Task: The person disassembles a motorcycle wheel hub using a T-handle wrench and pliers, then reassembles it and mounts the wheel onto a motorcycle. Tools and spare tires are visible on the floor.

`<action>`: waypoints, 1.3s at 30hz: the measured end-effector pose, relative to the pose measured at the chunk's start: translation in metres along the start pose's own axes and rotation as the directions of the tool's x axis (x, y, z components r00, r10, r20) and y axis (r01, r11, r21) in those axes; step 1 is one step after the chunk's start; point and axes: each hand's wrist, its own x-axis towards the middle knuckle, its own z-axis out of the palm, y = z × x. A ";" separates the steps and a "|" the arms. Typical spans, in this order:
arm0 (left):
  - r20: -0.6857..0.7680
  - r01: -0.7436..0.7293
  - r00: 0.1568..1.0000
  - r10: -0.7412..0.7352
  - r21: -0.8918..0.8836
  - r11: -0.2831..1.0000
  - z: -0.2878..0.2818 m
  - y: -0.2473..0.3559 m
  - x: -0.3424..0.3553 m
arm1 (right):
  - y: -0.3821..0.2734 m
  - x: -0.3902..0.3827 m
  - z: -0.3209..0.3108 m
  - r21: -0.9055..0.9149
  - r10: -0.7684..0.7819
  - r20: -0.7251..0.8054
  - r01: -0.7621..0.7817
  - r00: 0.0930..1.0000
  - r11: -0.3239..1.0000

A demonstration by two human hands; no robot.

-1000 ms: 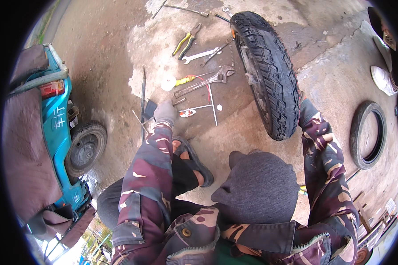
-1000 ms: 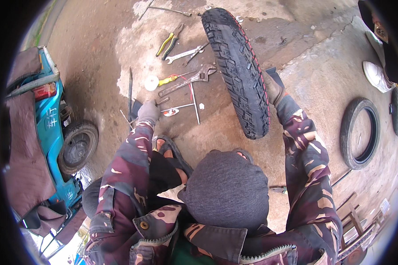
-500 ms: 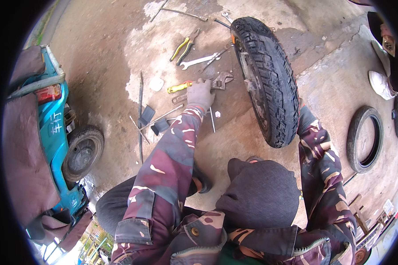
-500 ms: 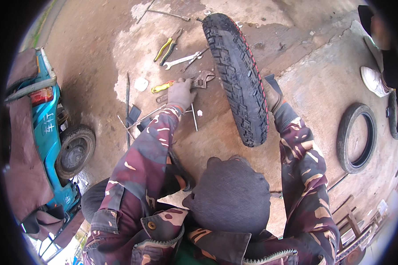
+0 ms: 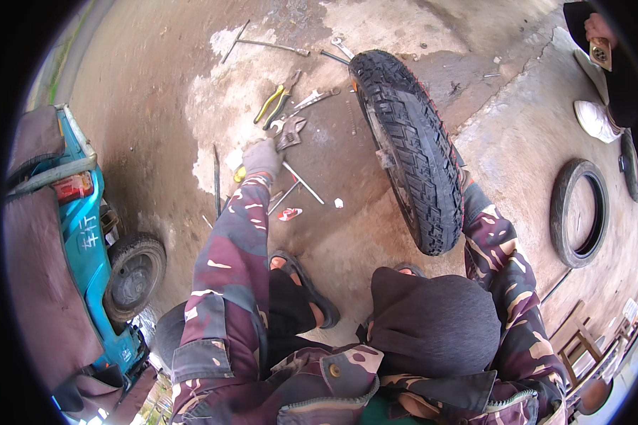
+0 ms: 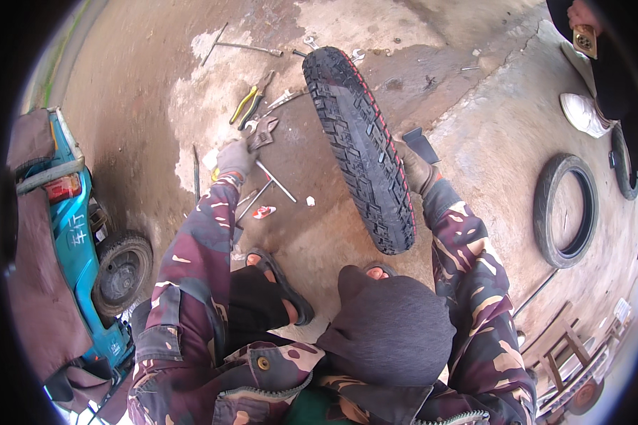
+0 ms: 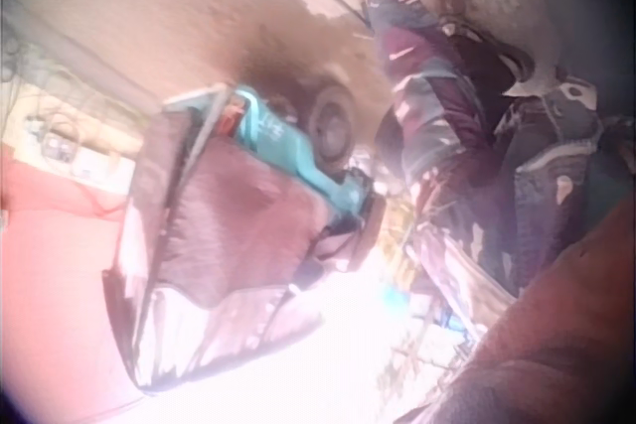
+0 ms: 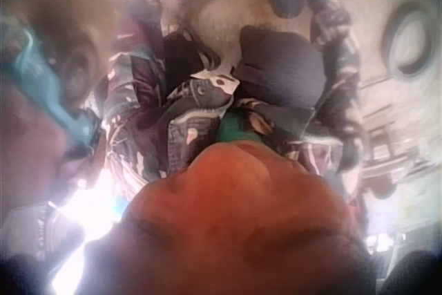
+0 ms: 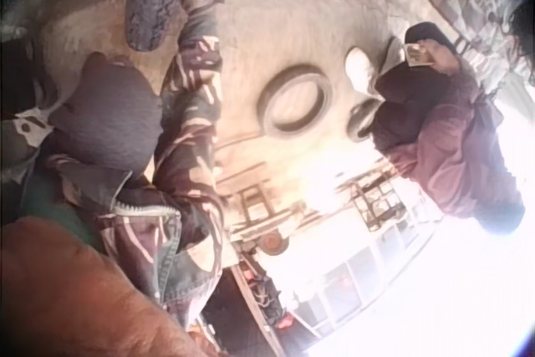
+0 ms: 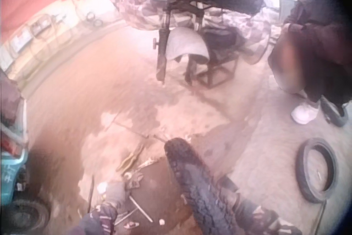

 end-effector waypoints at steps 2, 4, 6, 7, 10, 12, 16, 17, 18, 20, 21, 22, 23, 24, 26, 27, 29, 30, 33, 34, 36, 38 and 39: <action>-0.003 0.072 0.997 -0.072 -0.029 0.997 -0.005 -0.009 0.004 | -0.011 0.006 -0.001 -0.047 0.025 0.021 -0.024 0.999 0.999; 0.007 0.151 0.989 -0.151 -0.101 0.983 -0.015 -0.014 0.006 | -0.030 0.021 0.000 0.325 0.224 -0.053 -0.195 0.973 0.925; 0.070 0.067 0.996 -0.050 -0.265 0.962 -0.032 -0.010 0.007 | -0.058 0.030 0.000 0.799 0.581 0.118 -0.424 0.806 0.427; 0.120 0.000 0.992 0.049 -0.380 0.925 -0.047 -0.006 0.009 | -0.067 0.035 0.002 0.845 0.654 0.163 -0.446 0.739 0.295; 0.160 -0.085 0.930 0.332 -0.784 0.615 -0.096 0.019 -0.006 | -0.079 0.044 0.010 0.857 0.617 0.131 -0.401 0.776 0.323; 0.238 0.049 0.875 0.422 -0.910 0.411 -0.127 0.042 -0.037 | -0.073 0.044 0.014 0.825 0.720 0.129 -0.476 0.682 0.304; 0.180 0.065 0.788 0.589 -0.975 0.212 -0.175 0.087 -0.115 | -0.063 0.038 0.024 0.790 0.700 0.132 -0.501 0.702 0.353; 0.075 -0.020 0.773 0.630 -0.990 0.142 -0.182 0.098 -0.132 | -0.063 0.039 0.027 0.781 0.668 0.124 -0.488 0.733 0.390; 0.052 0.011 0.803 0.594 -0.997 0.072 -0.185 0.111 -0.149 | -0.064 0.040 0.028 0.778 0.626 0.107 -0.457 0.772 0.431; 0.078 0.205 0.792 0.605 -0.968 -0.144 -0.193 0.133 -0.167 | -0.067 0.047 0.033 0.802 0.707 0.097 -0.475 0.700 0.361; 0.060 0.238 0.767 0.638 -0.951 -0.196 -0.199 0.140 -0.171 | -0.071 0.049 0.035 0.818 0.729 0.104 -0.476 0.677 0.325; 0.087 0.292 0.772 0.629 -0.928 -0.230 -0.204 0.145 -0.174 | -0.074 0.052 0.035 0.824 0.778 0.126 -0.501 0.615 0.263; 0.062 0.266 0.753 0.656 -0.939 -0.216 -0.209 0.149 -0.177 | -0.078 0.055 0.037 0.839 0.743 0.082 -0.448 0.664 0.308; 0.013 0.237 0.747 0.664 -0.939 -0.249 -0.215 0.151 -0.179 | -0.082 0.061 0.034 0.831 0.726 0.041 -0.427 0.686 0.357; -0.050 0.196 0.739 0.672 -0.938 -0.285 -0.222 0.148 -0.188 | -0.095 0.069 0.037 0.819 0.729 -0.033 -0.400 0.684 0.412; -0.057 0.201 0.790 0.611 -0.917 -0.345 -0.229 0.150 -0.187 | -0.100 0.078 0.036 0.833 0.777 -0.034 -0.412 0.628 0.370; -0.073 0.303 0.712 0.698 -0.865 -0.400 -0.238 0.148 -0.188 | -0.114 0.093 0.031 0.835 0.718 -0.074 -0.351 0.692 0.424; -0.093 0.361 0.664 0.742 -0.829 -0.427 -0.242 0.144 -0.188 | -0.123 0.103 0.029 0.834 0.760 -0.094 -0.366 0.643 0.414; -0.242 0.296 0.679 0.692 -0.773 -0.561 -0.242 0.148 -0.181 | -0.137 0.111 0.011 0.725 0.774 -0.146 -0.466 0.616 0.507; -0.308 0.252 0.651 0.693 -0.774 -0.581 -0.242 0.147 -0.176 | -0.139 0.112 0.008 0.628 0.686 -0.149 -0.468 0.712 0.622; -0.448 0.155 0.598 0.664 -0.749 -0.645 -0.245 0.141 -0.158 | -0.140 0.116 0.003 0.524 0.676 -0.140 -0.525 0.724 0.671; -0.414 0.085 0.707 0.574 -0.756 -0.649 -0.248 0.145 -0.141 | -0.135 0.128 0.001 0.737 0.778 -0.016 -0.518 0.629 0.434; -0.364 0.110 0.725 0.584 -0.776 -0.621 -0.249 0.140 -0.133 | -0.135 0.134 0.002 0.639 0.749 -0.024 -0.566 0.662 0.521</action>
